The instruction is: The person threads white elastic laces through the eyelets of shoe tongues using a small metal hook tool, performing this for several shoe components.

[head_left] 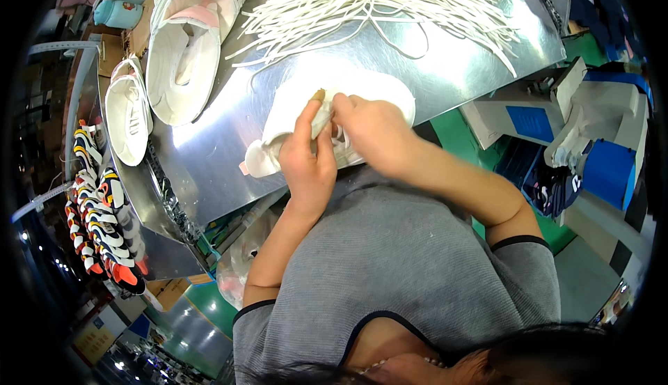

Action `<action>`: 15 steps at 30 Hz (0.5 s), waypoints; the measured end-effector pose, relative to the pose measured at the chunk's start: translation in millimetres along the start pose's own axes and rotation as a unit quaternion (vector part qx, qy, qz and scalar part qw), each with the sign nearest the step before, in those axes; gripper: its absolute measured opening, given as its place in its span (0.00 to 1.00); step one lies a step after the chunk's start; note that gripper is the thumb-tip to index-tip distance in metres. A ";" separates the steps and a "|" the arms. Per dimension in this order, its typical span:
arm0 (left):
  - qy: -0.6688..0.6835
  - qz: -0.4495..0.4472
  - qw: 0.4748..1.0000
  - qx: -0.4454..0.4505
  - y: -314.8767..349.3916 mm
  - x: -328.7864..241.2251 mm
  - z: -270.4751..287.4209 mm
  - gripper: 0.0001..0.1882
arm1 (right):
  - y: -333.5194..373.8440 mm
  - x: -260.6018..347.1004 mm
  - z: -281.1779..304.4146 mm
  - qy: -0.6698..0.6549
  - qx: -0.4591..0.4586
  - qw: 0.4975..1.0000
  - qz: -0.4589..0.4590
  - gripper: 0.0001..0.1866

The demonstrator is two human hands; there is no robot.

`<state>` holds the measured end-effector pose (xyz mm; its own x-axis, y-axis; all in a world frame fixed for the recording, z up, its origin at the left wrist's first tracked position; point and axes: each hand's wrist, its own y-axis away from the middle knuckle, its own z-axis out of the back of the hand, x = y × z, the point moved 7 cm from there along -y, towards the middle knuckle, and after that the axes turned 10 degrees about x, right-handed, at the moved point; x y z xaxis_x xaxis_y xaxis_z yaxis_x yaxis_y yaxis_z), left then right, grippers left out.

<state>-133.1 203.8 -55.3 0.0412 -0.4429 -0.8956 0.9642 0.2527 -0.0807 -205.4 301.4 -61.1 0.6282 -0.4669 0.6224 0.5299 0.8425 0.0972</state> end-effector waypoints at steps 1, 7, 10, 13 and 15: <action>0.041 0.016 0.999 -0.001 -0.6 3.3 0.4 0.22 | -1.3 -1.7 8.4 -0.023 -0.010 0.999 0.027 0.08; 0.175 0.116 0.978 0.012 -4.1 16.0 7.8 0.22 | 25.3 -17.2 51.6 -0.147 0.020 0.986 -0.080 0.06; 0.148 0.100 0.984 0.018 -4.3 10.8 7.1 0.22 | 24.7 -15.5 49.8 -0.202 -0.045 0.978 -0.035 0.08; 0.138 0.093 0.986 0.018 -5.4 9.7 5.9 0.22 | 18.5 -18.5 43.3 -0.232 -0.068 0.970 -0.014 0.08; 0.135 0.096 0.986 0.020 -5.6 9.8 5.5 0.22 | 12.3 -16.3 41.4 -0.210 -0.064 0.975 0.006 0.07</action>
<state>-136.6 193.3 -61.2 0.1579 -0.1436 -0.9770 0.9551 0.2733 0.1142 -232.7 330.5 -38.0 0.3600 -0.2821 0.8893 0.6071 0.7946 0.0063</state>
